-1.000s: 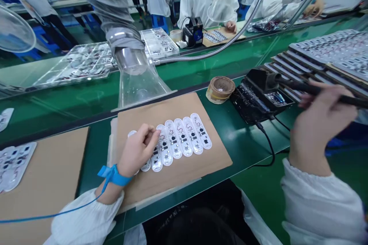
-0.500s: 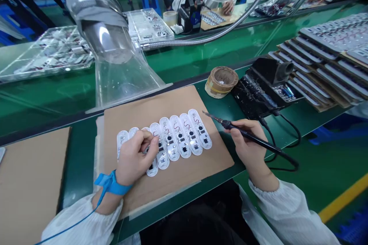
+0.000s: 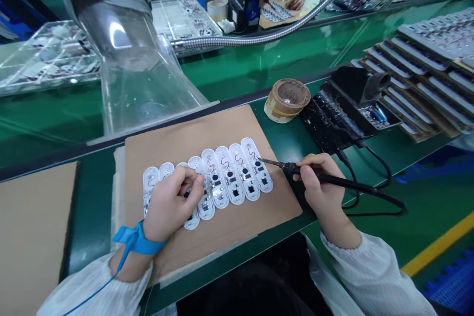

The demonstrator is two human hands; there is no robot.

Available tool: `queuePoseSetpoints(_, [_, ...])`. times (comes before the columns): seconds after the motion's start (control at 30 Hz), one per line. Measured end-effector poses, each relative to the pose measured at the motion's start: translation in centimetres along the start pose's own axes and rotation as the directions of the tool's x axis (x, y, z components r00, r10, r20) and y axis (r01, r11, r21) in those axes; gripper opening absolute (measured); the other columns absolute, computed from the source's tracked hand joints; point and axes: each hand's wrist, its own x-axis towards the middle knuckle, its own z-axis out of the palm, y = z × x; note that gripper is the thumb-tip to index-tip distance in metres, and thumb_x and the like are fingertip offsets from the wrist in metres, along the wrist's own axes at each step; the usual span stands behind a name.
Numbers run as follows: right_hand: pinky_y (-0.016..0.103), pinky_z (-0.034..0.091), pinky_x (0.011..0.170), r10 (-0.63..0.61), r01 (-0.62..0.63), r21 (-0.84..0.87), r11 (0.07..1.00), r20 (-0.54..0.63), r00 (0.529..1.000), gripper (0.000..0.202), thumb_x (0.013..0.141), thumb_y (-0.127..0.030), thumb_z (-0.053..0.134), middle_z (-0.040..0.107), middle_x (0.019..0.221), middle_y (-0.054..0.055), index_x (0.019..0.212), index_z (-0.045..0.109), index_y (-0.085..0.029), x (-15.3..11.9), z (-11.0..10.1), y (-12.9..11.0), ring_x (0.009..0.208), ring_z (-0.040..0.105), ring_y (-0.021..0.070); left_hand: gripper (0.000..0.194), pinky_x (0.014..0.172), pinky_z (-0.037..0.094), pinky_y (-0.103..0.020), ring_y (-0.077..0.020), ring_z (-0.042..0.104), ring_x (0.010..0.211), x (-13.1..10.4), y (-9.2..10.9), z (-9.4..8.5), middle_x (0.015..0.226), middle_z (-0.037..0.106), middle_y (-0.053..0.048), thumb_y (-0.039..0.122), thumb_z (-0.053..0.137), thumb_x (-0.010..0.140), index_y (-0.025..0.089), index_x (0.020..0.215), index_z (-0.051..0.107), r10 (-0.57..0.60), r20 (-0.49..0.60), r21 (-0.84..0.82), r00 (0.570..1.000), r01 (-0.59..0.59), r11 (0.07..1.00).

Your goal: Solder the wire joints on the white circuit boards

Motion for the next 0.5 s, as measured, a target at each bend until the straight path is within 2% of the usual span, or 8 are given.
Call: queuePoseSetpoints(0.5, [0.031,0.052,0.053,0.031,-0.030,-0.016,0.999,0.009,0.999,0.018,0.102,-0.042,0.070,0.067,0.079,0.001,0.095,0.070,-0.025,-0.10,-0.06,0.08,0.058,0.064,0.0170,0.019,0.051,0.032,-0.024,-0.0093,0.040,0.049,0.14,0.14,0.08,0.058,0.040,0.008,0.026,0.058,0.100,0.022,0.081,0.056,-0.065,0.040,-0.009,0.997,0.065,0.998])
